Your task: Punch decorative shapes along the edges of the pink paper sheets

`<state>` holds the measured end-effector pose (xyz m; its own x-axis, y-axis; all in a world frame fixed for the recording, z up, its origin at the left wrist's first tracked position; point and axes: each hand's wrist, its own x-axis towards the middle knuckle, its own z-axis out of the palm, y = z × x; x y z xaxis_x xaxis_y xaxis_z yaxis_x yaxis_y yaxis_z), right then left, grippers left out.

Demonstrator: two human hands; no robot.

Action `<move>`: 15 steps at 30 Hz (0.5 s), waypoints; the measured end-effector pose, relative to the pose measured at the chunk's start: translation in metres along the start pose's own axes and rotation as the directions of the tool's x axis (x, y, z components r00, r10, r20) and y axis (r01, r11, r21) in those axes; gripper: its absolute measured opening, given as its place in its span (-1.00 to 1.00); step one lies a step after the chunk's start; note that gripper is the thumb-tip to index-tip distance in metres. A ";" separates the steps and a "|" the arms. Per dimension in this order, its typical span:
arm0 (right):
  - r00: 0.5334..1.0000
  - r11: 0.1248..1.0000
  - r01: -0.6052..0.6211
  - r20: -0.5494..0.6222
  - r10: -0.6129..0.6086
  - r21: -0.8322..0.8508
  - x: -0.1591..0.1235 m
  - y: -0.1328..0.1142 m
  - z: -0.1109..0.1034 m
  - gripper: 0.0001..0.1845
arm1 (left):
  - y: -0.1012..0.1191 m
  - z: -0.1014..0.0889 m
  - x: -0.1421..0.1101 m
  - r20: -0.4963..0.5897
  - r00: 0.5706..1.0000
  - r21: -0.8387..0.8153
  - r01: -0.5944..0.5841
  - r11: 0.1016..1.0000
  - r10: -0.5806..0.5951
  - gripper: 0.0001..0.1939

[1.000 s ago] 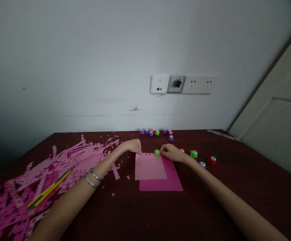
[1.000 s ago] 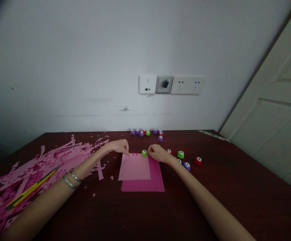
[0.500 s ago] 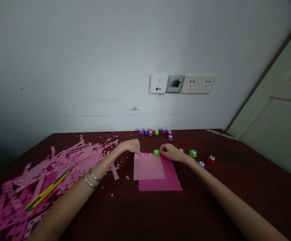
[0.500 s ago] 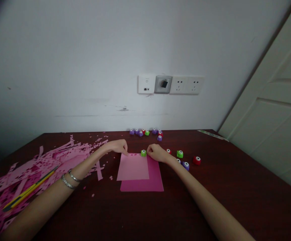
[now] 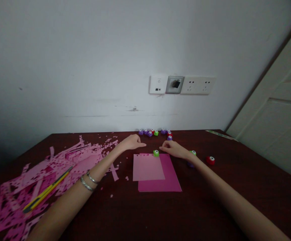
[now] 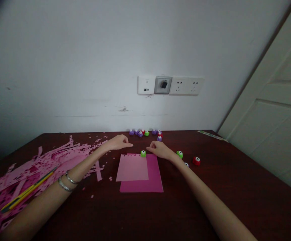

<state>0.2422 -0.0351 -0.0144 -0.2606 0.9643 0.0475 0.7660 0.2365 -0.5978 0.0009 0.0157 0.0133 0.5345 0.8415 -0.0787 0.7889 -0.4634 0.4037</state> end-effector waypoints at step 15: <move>0.863 0.958 -0.277 0.459 0.213 0.076 0.013 -0.022 -0.007 -0.47 | 0.041 0.011 0.027 0.343 0.939 -0.243 0.051 0.969 0.037 -0.42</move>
<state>0.2259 -0.0265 0.0051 -0.3315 0.8274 -0.4534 0.7614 -0.0492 -0.6464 0.0507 0.0163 0.0172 0.6349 0.6776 -0.3712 0.7175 -0.3388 0.6086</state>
